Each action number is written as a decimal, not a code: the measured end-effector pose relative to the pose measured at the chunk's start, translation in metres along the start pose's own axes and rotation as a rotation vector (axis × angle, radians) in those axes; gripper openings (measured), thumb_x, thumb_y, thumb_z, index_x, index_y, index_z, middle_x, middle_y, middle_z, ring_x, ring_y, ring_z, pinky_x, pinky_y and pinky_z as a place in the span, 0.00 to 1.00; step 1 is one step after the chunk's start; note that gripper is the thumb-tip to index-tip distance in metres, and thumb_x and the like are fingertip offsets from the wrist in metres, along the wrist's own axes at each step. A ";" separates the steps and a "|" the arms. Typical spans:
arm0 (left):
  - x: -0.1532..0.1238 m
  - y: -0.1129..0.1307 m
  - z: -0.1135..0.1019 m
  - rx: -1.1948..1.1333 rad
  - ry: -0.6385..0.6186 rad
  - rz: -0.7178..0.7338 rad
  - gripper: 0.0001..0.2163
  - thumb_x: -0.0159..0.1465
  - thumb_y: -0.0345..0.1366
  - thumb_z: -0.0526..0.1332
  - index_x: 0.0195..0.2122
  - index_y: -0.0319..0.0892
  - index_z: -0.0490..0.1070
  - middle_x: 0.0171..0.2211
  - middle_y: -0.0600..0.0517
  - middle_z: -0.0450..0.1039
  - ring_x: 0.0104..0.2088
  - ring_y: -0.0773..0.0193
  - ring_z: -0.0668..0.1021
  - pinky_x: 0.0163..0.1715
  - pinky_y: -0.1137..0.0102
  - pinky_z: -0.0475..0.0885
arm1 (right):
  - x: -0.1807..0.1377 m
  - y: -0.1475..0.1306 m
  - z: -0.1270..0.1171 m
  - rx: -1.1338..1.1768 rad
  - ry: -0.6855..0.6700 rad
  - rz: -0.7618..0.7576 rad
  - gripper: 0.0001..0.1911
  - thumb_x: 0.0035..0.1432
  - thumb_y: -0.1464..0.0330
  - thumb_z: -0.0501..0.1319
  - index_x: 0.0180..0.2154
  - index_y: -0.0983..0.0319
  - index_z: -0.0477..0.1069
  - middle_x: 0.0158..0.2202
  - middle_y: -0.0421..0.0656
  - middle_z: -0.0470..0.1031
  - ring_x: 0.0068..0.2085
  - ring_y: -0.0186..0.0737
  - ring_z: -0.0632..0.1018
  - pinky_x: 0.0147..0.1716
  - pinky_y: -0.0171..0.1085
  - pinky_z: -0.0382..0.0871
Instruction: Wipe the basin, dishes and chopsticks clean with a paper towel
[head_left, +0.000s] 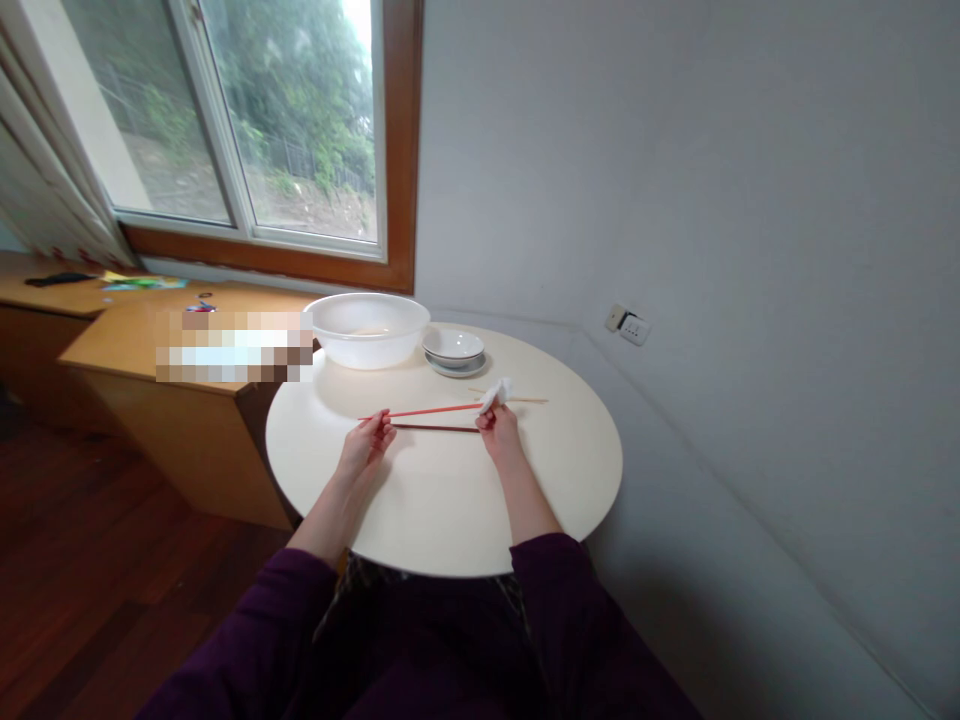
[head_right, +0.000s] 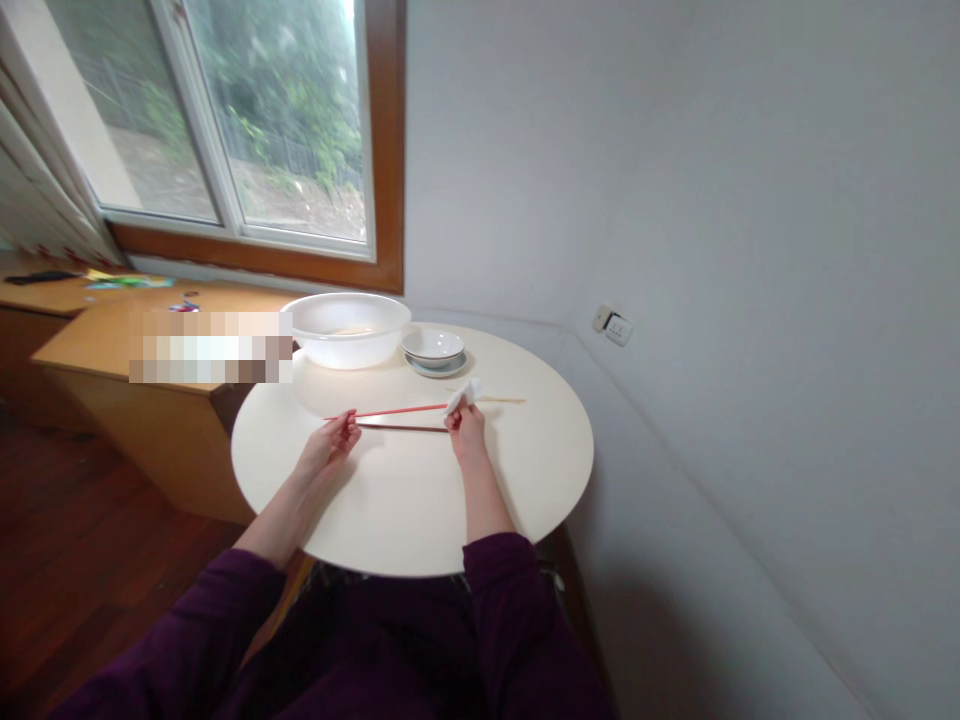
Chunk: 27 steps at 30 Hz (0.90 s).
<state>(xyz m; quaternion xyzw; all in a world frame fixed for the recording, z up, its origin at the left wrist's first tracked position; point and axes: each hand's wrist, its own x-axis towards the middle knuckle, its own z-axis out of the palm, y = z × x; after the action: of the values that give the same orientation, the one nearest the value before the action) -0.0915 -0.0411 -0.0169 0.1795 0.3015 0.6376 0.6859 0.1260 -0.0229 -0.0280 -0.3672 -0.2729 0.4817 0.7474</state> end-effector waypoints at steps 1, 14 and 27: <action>-0.001 0.000 0.001 0.001 0.002 -0.002 0.09 0.61 0.21 0.54 0.27 0.32 0.73 0.20 0.50 0.70 0.20 0.74 0.72 0.24 0.79 0.72 | 0.000 0.001 -0.001 -0.028 0.006 -0.013 0.15 0.48 0.65 0.64 0.21 0.61 0.58 0.13 0.29 0.55 0.15 0.24 0.58 0.15 0.27 0.53; -0.001 -0.002 0.001 -0.006 0.038 -0.038 0.12 0.62 0.21 0.51 0.26 0.31 0.72 0.20 0.49 0.71 0.20 0.73 0.73 0.24 0.78 0.72 | 0.005 0.012 -0.014 -0.400 0.065 -0.195 0.14 0.46 0.59 0.62 0.24 0.60 0.61 0.13 0.31 0.63 0.17 0.31 0.66 0.18 0.31 0.62; 0.004 0.001 -0.003 -0.089 0.069 -0.049 0.12 0.65 0.26 0.50 0.29 0.33 0.71 0.19 0.50 0.68 0.20 0.73 0.72 0.26 0.78 0.72 | 0.016 0.020 -0.024 -0.506 0.147 -0.258 0.11 0.50 0.61 0.58 0.24 0.60 0.61 0.15 0.33 0.64 0.18 0.32 0.66 0.20 0.32 0.62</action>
<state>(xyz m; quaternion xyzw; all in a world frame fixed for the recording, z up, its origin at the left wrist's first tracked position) -0.0940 -0.0375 -0.0195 0.1193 0.3008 0.6390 0.6978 0.1400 -0.0102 -0.0571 -0.5380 -0.3739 0.2716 0.7050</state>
